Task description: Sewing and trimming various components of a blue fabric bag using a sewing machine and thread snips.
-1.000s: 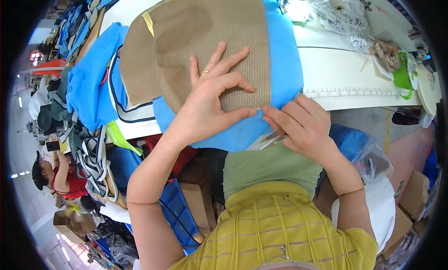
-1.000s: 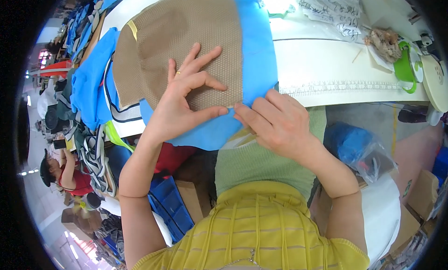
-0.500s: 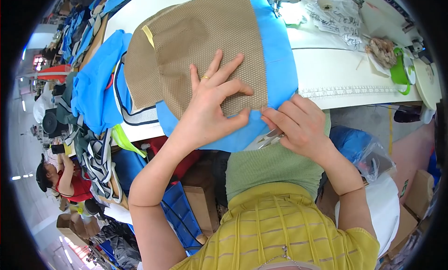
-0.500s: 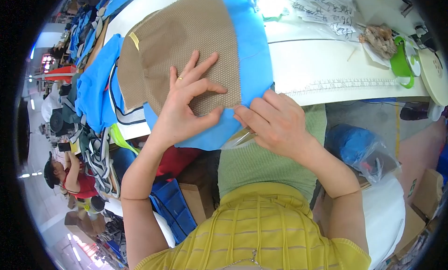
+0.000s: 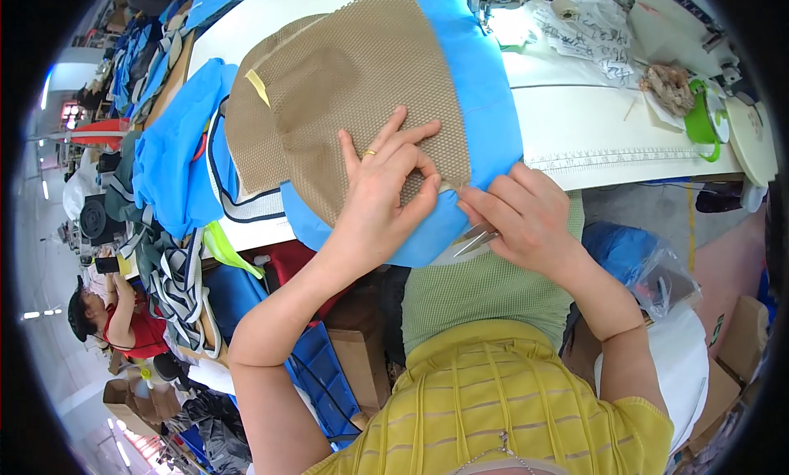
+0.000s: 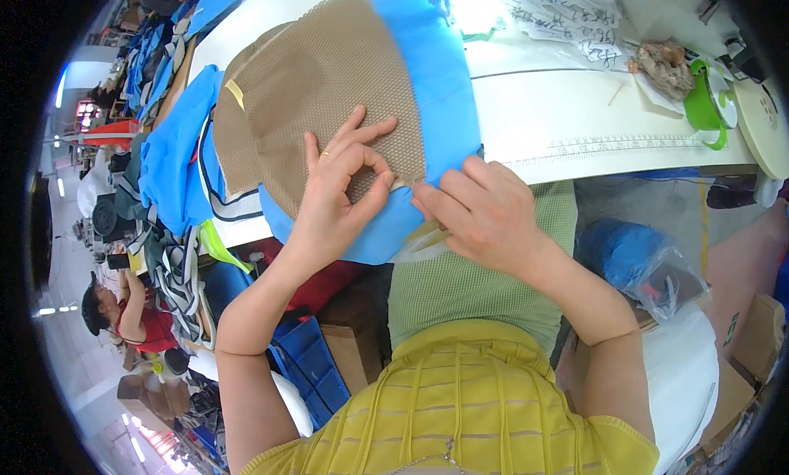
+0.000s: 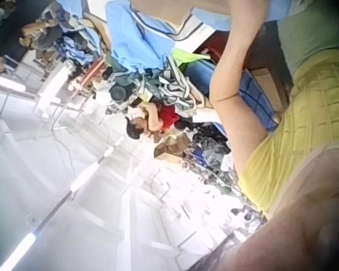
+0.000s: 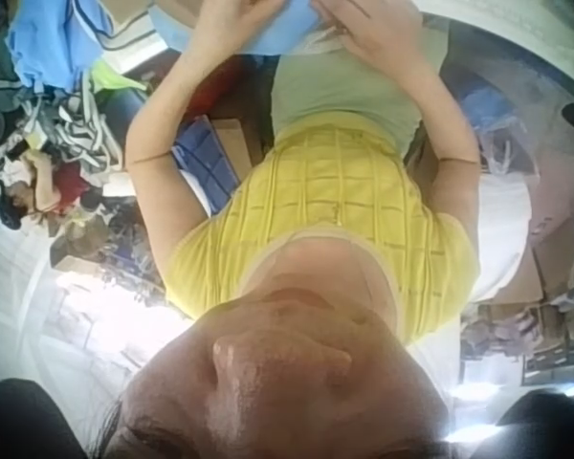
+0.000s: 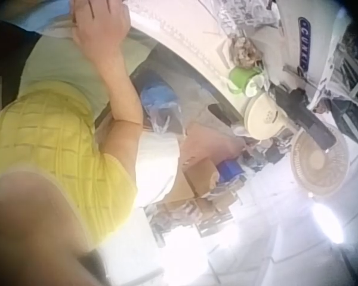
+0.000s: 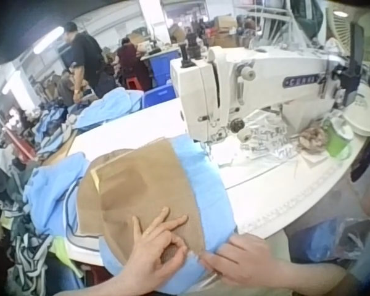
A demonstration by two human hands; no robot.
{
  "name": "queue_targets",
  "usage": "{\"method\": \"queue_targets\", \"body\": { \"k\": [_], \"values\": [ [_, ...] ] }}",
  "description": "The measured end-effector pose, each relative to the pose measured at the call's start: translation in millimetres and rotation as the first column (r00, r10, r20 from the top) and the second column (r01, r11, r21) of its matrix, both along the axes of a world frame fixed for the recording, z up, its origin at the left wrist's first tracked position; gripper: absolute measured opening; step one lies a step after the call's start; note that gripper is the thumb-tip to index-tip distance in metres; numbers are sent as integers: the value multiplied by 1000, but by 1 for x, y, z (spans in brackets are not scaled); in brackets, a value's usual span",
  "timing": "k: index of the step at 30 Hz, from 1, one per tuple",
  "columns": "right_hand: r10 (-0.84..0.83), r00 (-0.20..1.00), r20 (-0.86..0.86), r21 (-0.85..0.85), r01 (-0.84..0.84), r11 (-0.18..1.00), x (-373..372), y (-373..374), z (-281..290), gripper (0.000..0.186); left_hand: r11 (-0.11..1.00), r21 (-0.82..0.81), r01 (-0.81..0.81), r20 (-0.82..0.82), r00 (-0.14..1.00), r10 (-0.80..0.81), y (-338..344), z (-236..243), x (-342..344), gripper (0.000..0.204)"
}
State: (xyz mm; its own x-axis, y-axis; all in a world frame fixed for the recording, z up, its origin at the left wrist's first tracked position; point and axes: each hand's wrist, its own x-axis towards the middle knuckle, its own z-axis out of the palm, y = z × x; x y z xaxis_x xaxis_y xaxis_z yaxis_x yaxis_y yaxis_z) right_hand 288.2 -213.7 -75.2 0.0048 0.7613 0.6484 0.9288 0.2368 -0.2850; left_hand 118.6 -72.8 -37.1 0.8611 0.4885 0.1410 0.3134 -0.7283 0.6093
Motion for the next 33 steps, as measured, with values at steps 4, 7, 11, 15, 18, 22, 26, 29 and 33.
{"method": "queue_targets", "body": {
  "k": [4, 7, 11, 15, 18, 22, 26, 29, 33],
  "values": [
    [-3, 1000, 1, -21, 3, 1000, -2, 2, 7, 17, 979, -166, -121, 135, 980, 144, 3, 0, -2, 7],
    [-45, 979, -200, -63, 33, 997, -9, 7, 17, 16, 969, -219, -117, 172, 973, 156, 0, 1, -6, 5],
    [-167, 788, -592, -236, 28, 971, -21, 16, 30, 21, 968, -213, -130, 248, 952, 182, -8, -1, -7, 7],
    [-201, 563, -801, -298, -84, 951, -28, 27, 33, 24, 983, -115, -140, 250, 954, 166, -12, -2, -6, 7],
    [-165, 557, -814, -272, -113, 956, -29, 29, 32, 26, 940, -272, -205, 329, 898, 291, -13, -3, -5, 5],
    [-177, 530, -829, -273, -109, 956, -27, 25, 30, 17, 776, -591, -223, 452, 705, 547, -10, -4, -9, 2],
    [-184, 478, -859, -266, -108, 958, -27, 24, 31, 16, 814, -567, -125, 541, 689, 482, -12, -1, -17, 4],
    [-226, 438, -870, -288, -80, 954, -24, 23, 33, 15, 935, -354, -7, 501, 843, 197, -7, 4, -22, 8],
    [-337, 576, -745, -386, 40, 921, -15, 12, 36, 12, 973, -212, 92, 269, 963, -32, -2, 11, -32, 8]
  ]
}}
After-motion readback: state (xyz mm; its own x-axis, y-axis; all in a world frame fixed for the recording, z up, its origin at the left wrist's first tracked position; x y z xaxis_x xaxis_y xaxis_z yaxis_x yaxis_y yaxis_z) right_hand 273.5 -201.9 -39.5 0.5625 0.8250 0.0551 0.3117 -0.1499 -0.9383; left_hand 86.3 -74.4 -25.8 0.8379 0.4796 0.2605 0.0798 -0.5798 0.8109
